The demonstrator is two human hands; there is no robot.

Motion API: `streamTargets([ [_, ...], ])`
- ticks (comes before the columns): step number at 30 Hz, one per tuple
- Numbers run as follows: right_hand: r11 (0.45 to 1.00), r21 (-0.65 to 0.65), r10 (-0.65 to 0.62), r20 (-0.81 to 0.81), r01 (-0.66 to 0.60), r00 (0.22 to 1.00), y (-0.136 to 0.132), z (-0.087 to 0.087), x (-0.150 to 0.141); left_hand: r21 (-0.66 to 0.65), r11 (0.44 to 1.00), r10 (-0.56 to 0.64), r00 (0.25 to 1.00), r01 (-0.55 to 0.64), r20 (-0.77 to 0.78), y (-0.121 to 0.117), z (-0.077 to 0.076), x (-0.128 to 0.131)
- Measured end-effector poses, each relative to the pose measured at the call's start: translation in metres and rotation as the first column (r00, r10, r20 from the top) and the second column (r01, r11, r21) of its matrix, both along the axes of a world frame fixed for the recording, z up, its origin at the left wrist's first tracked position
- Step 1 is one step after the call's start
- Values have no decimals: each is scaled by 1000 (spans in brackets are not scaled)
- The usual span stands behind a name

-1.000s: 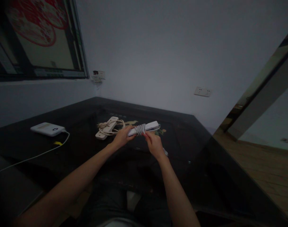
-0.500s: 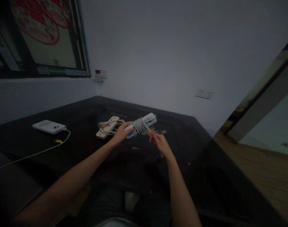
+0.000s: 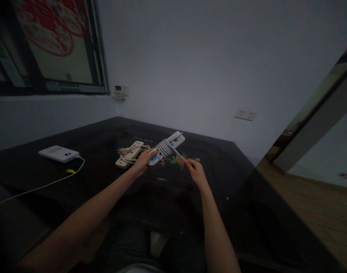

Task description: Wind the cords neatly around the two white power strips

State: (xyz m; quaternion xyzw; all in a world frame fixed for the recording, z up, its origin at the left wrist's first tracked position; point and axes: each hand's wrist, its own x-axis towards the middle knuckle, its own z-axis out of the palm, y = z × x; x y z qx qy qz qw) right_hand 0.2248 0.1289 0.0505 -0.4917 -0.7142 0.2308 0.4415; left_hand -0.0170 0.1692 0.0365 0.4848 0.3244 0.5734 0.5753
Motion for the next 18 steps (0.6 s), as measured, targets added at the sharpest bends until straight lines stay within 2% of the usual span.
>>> streamTargets([
  [3, 985, 150, -94, 66, 83, 993, 1, 0, 2, -10, 1000, -21, 1000, 21, 16, -2, 1, 2],
  [8, 983, 169, -83, 97, 65, 992, 5, -6, 7, 5, 989, -145, 989, 145, 27, -6, 3, 3],
  [12, 957, 278, -118, 114, 82, 986, 9, -10, 16, 41, 950, -307, 951, 309, -39, -10, 2, 2],
  [18, 940, 337, -100, 123, 53, 987, 14, -20, 23, -50, 867, -498, 861, 496, -101, -20, 4, 0],
])
